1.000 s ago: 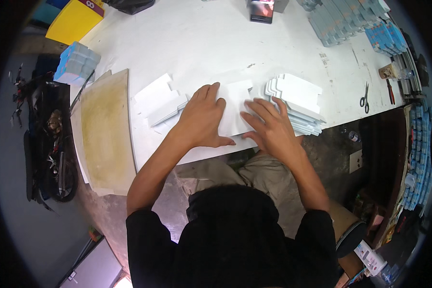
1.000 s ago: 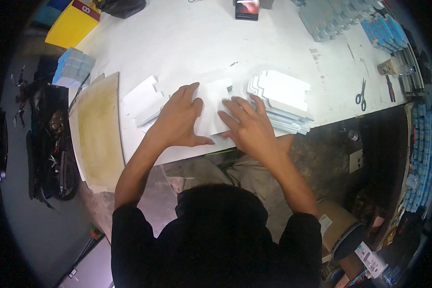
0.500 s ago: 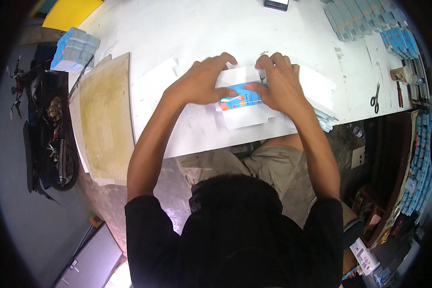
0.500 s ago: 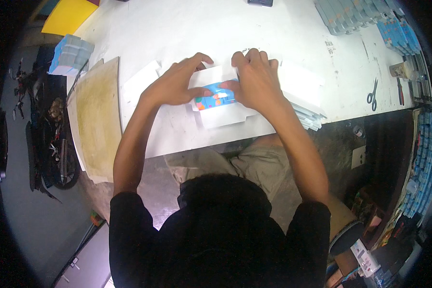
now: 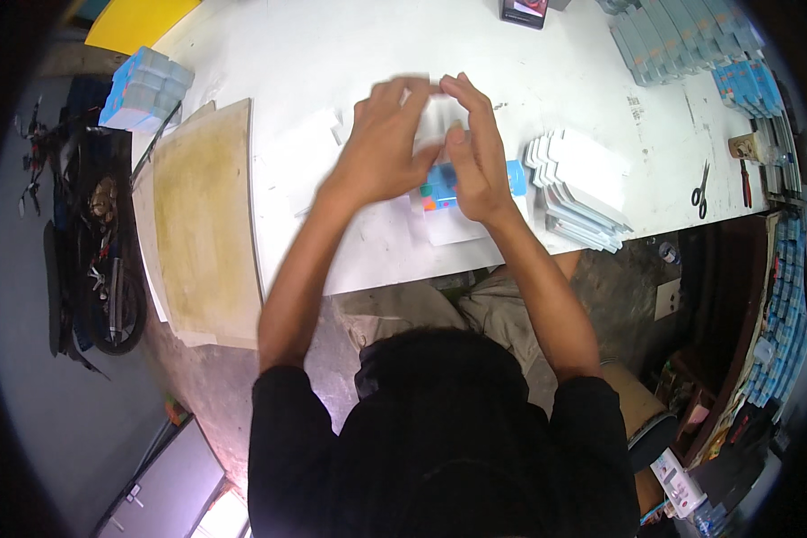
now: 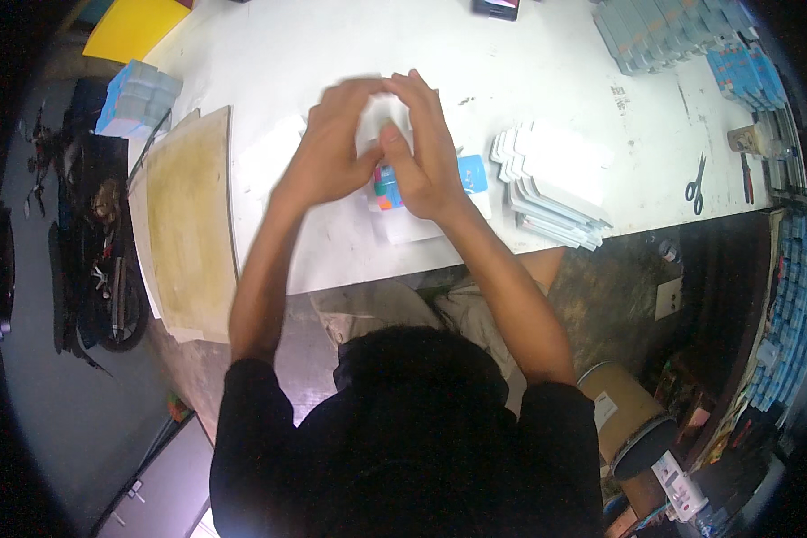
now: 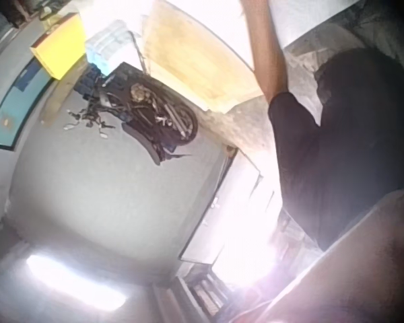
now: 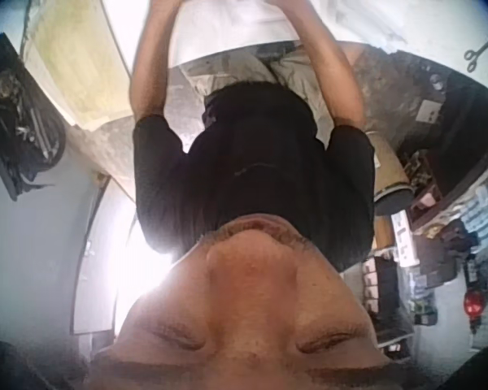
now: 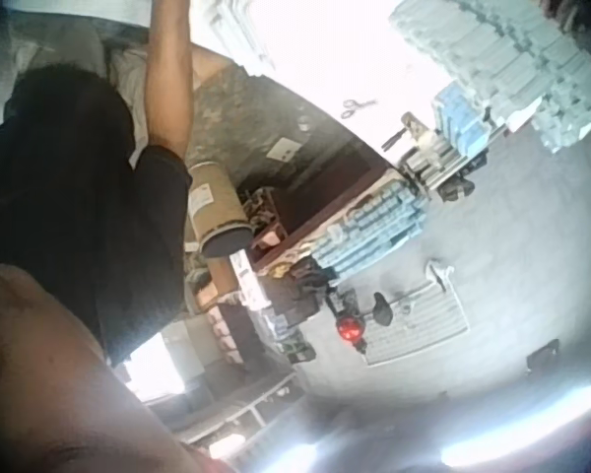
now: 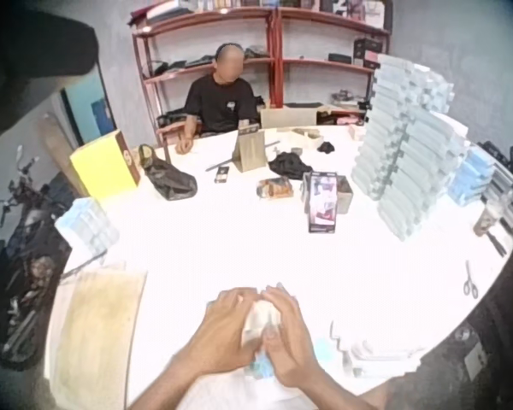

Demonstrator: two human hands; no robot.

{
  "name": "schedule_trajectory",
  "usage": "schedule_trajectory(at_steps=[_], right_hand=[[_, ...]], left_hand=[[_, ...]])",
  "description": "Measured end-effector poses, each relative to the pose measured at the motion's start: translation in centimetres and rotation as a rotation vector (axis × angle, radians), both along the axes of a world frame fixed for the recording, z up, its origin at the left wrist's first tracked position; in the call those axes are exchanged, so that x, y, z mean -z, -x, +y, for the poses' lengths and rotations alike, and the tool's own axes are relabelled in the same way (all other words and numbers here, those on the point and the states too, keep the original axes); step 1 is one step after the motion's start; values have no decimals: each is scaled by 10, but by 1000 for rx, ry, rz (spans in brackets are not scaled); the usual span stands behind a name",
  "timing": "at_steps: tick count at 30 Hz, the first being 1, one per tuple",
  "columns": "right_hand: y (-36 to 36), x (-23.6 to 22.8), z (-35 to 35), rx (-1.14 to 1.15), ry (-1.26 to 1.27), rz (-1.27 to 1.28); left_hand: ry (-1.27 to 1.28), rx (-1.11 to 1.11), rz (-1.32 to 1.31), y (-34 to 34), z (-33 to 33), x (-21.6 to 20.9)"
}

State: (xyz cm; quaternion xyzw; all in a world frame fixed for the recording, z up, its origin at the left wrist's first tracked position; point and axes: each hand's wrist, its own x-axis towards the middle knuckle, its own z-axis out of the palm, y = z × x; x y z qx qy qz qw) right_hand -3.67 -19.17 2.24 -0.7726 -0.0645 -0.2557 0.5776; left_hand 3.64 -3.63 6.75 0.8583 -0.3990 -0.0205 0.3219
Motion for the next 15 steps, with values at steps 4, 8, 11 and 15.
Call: schedule_trajectory(at_steps=[4, 8, 11, 15], right_hand=[[0, 14, -4, 24, -217, -22], [1, 12, -6, 11, -413, 39], [6, -6, -14, -112, -620, 238], [53, -48, -35, -56, 482, 181]], left_hand=[[1086, -135, -35, 44, -44, -4], [690, -64, -44, 48, -67, 54], [652, -85, -3, 43, -59, 57], [888, -80, 191, 45, -52, 29]])
